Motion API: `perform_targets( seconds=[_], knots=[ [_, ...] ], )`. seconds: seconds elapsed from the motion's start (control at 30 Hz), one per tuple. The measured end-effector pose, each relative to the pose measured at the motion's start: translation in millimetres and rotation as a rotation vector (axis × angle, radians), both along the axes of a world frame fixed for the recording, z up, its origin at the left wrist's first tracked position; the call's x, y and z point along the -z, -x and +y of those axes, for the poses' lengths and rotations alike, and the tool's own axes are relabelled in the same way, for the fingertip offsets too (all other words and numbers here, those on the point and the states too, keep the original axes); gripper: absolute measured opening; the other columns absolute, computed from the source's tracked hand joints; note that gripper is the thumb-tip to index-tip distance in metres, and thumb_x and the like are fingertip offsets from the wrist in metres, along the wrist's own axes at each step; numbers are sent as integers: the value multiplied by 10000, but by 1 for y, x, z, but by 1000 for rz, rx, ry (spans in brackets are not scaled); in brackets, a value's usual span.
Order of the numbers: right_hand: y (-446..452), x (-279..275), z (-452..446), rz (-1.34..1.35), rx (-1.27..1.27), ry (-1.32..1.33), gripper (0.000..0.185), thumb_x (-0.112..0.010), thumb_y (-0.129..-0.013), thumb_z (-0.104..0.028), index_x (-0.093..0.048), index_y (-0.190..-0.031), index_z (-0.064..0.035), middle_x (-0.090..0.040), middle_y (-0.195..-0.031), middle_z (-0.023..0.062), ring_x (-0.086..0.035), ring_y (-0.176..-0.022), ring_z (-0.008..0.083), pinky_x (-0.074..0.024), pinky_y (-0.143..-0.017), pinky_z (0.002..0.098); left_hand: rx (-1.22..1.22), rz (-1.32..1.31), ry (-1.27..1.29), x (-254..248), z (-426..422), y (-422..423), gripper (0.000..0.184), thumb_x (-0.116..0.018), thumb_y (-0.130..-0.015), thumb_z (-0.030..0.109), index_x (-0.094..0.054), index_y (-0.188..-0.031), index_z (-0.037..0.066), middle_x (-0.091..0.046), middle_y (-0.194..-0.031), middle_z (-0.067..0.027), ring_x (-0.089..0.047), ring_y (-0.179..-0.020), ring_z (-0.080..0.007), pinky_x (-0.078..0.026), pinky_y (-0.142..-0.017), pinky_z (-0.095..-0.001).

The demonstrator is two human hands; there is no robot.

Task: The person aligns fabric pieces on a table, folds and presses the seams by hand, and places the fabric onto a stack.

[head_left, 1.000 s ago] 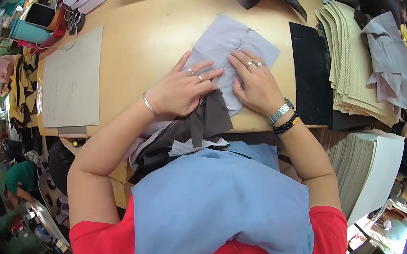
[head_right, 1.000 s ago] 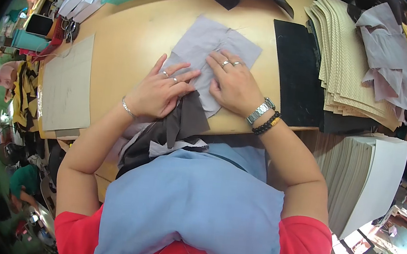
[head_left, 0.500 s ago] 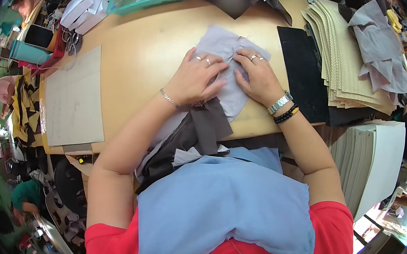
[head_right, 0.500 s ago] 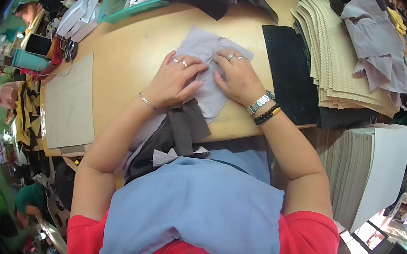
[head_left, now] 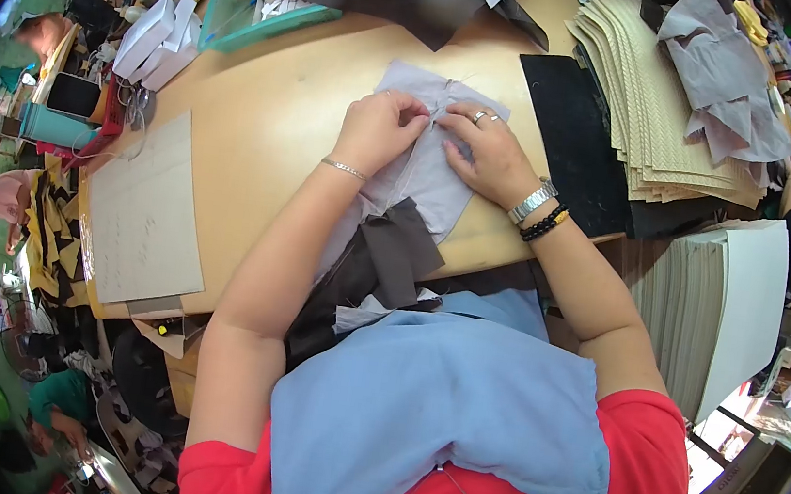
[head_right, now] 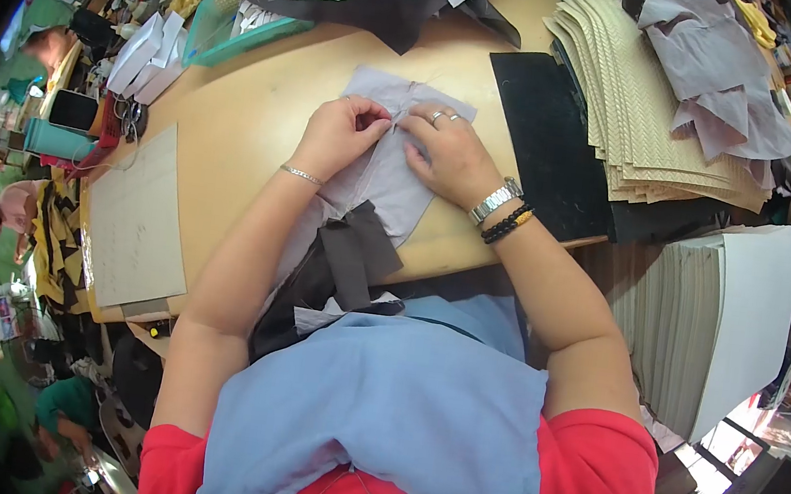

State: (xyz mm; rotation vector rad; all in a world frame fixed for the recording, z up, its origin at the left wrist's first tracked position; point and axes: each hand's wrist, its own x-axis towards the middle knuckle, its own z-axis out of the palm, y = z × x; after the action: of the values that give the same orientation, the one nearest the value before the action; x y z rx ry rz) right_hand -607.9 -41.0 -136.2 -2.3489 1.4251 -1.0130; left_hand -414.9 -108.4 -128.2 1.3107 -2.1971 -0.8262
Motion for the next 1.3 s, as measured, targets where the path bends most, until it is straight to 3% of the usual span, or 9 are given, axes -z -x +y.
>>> perform_targets(
  seconds=[0.23,0.5,0.83,0.93,1.03,1.3],
  knots=[
    [0,8,-2,63,4,24,314,-636,-809,-86,-637,-1122,-68,-595,-1177,166,-578,-1068,336,-469,-925,417,1,-39,118,1,4,3,163,-718,-815,192,-721,-923,69,-712,-837,-63,-644,-686,-166,-518,-670,-290],
    [1,7,-2,174,-24,62,261,-611,-819,-115,-606,-1076,-73,-576,-1201,161,-554,-1095,322,-464,-888,440,-41,8,4,6,0,3,172,-725,-810,205,-719,-930,83,-704,-813,-64,-627,-653,-161,-512,-649,-299],
    [5,7,-3,-92,45,14,185,-659,-793,-99,-589,-956,-46,-627,-991,121,-592,-945,308,-496,-838,403,-93,-176,319,-2,5,23,237,-674,-820,319,-745,-841,94,-714,-812,-84,-693,-715,-214,-527,-660,-331],
    [6,7,-5,-103,38,17,163,-670,-788,-96,-598,-924,-42,-630,-1006,125,-594,-948,305,-502,-838,400,-215,-89,-28,0,-3,22,264,-682,-797,351,-745,-835,98,-719,-800,-87,-697,-730,-236,-532,-670,-347],
    [5,7,-4,-103,42,16,143,-674,-788,-95,-607,-902,-42,-634,-1023,127,-596,-951,306,-502,-847,396,-194,-179,-88,-9,-9,24,275,-677,-792,358,-747,-829,95,-723,-799,-91,-697,-734,-248,-534,-665,-337],
    [2,3,-4,-63,52,31,208,-677,-800,-90,-632,-996,-33,-634,-1062,143,-610,-964,310,-492,-863,392,-46,-340,275,-1,-3,27,184,-607,-882,278,-672,-899,107,-685,-881,-63,-657,-784,-281,-434,-745,-436]
  ],
)
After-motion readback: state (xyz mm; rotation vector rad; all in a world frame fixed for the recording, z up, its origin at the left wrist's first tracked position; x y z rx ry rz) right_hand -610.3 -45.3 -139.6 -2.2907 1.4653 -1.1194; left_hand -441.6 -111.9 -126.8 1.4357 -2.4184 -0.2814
